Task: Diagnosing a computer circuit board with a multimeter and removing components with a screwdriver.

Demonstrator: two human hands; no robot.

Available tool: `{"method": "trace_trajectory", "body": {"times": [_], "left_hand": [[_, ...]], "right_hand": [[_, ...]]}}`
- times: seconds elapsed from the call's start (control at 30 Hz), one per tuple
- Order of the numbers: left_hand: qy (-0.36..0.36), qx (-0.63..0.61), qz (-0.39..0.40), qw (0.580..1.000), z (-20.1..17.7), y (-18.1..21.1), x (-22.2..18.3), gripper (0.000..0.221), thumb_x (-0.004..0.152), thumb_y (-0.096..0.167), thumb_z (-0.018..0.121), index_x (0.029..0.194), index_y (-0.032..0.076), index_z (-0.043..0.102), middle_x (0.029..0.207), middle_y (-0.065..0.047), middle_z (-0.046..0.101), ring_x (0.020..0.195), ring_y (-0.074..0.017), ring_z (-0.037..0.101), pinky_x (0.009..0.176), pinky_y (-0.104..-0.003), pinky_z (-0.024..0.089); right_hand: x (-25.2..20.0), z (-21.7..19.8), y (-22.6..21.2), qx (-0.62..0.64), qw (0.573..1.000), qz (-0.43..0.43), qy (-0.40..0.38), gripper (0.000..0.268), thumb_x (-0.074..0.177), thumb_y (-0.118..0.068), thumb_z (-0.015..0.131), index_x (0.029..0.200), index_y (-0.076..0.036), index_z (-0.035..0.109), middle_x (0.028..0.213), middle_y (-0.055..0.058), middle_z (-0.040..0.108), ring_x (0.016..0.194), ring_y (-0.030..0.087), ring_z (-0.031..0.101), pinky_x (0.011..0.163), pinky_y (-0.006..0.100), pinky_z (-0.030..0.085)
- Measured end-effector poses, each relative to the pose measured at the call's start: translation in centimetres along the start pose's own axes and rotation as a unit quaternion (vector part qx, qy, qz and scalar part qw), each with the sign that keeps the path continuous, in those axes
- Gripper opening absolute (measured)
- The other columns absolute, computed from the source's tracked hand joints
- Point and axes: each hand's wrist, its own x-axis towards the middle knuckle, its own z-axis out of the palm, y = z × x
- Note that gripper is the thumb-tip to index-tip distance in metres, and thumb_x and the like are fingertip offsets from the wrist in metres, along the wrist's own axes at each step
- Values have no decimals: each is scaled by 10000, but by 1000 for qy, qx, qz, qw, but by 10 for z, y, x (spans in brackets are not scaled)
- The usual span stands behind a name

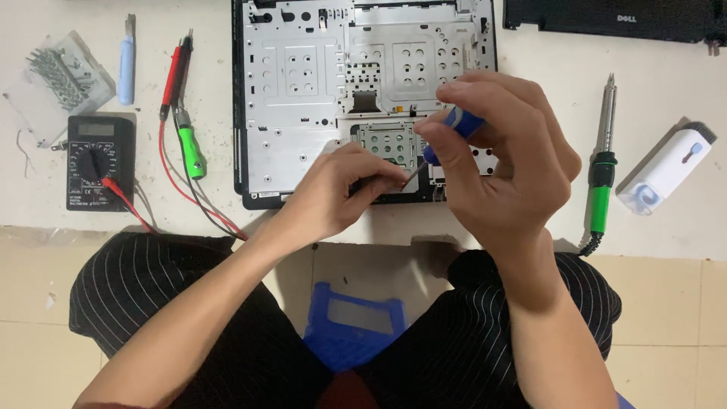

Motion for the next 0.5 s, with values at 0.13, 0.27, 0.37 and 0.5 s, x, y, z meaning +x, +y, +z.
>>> {"method": "trace_trajectory", "body": {"times": [0.13,0.27,0.37,0.5], "left_hand": [[1,-1,6,1000,1,-2,0,151,984,114,579,1049,92,714,906,1,759,840,-194,604,772,-326,464],[2,6,3,1000,2,-5,-1,160,984,134,578,1049,102,720,882,-13,734,851,-204,598,744,-322,455],[3,7,3,1000,2,-3,-1,156,986,143,580,1046,104,719,870,-4,730,839,-198,588,730,-316,452],[-1,-6,-4,1000,0,-1,-1,166,989,110,561,1052,90,713,894,9,748,853,-191,572,742,-314,459]], "right_hand": [[0,-1,2,4,1000,-5,-2,198,1013,17,716,1141,85,580,1054,296,642,826,308,684,641,310,577],[-1,-1,0,10,1000,-9,-6,202,1013,23,707,1137,97,564,1048,312,638,856,329,684,639,322,573],[-1,-1,0,15,1000,-8,-5,193,1022,24,684,1142,100,555,1054,313,625,886,344,697,665,332,609],[-2,-1,1,15,1000,-8,-2,192,1019,43,698,1142,104,564,1052,325,621,831,335,708,656,329,594]]}}
